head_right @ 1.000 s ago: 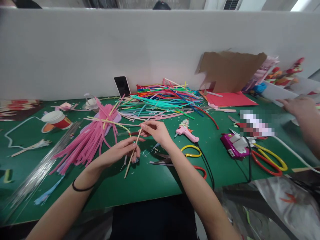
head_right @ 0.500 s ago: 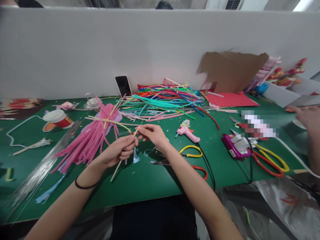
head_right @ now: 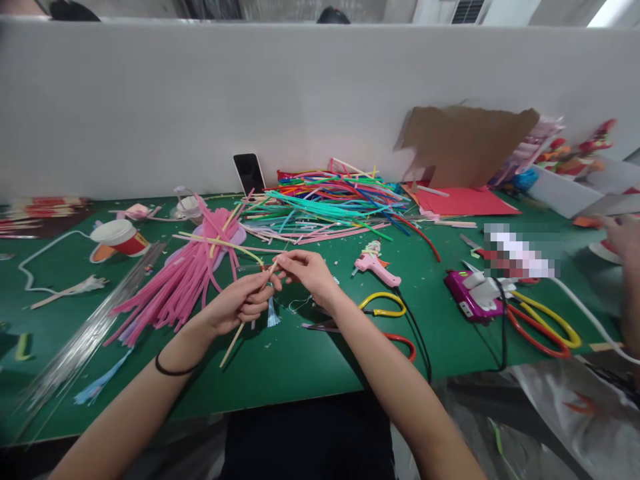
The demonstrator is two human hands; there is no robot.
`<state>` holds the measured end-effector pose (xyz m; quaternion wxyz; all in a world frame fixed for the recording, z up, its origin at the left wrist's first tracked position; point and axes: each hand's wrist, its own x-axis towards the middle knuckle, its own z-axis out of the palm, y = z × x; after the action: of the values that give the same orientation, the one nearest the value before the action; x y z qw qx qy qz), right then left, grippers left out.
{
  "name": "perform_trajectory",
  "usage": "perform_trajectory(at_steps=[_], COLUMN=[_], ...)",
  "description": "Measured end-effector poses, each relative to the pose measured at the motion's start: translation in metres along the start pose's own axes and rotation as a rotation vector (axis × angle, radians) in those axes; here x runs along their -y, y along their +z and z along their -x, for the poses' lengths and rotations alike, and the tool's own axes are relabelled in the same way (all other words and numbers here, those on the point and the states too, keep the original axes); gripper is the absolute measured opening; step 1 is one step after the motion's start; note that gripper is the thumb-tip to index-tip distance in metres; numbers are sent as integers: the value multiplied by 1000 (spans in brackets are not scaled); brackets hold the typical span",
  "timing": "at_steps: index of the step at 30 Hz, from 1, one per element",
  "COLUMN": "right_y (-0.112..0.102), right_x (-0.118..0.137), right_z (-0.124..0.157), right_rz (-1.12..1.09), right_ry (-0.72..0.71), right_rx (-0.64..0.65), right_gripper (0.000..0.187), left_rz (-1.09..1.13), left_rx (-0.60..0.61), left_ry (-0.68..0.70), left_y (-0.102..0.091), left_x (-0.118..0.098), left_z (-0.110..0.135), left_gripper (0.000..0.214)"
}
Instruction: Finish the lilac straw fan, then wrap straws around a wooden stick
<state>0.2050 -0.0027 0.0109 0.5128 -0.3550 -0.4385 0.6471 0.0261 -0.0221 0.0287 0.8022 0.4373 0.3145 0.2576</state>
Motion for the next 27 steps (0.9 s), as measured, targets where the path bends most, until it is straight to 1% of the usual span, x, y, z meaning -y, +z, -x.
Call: perform_trajectory(at_steps=[6, 13, 21, 24, 26, 27], right_y=[1, 0, 0, -2, -5, -7], right_x=[-1, -4, 0, -1, -3, -4], right_z=[-1, -1, 1, -1, -3, -3], right_rz=[7, 23, 49, 127, 273, 393], right_ry=[0, 0, 10, -25, -120, -194], right_rx=[-22, -37, -17, -33, -116, -179], right_gripper=[32, 33, 33, 35, 32, 30], left_rz=[73, 54, 82, 102, 136, 158], left_rx=[-33, -103, -99, -105, -148, -184], left_ry=[4, 120, 135, 157, 225, 276], left_y=[5, 2, 6, 4, -2, -6], left_x=[2, 8, 7, 4, -3, -7], left_z=[-2, -9, -8, -6, -4, -3], left_gripper=[20, 21, 19, 19, 18, 18])
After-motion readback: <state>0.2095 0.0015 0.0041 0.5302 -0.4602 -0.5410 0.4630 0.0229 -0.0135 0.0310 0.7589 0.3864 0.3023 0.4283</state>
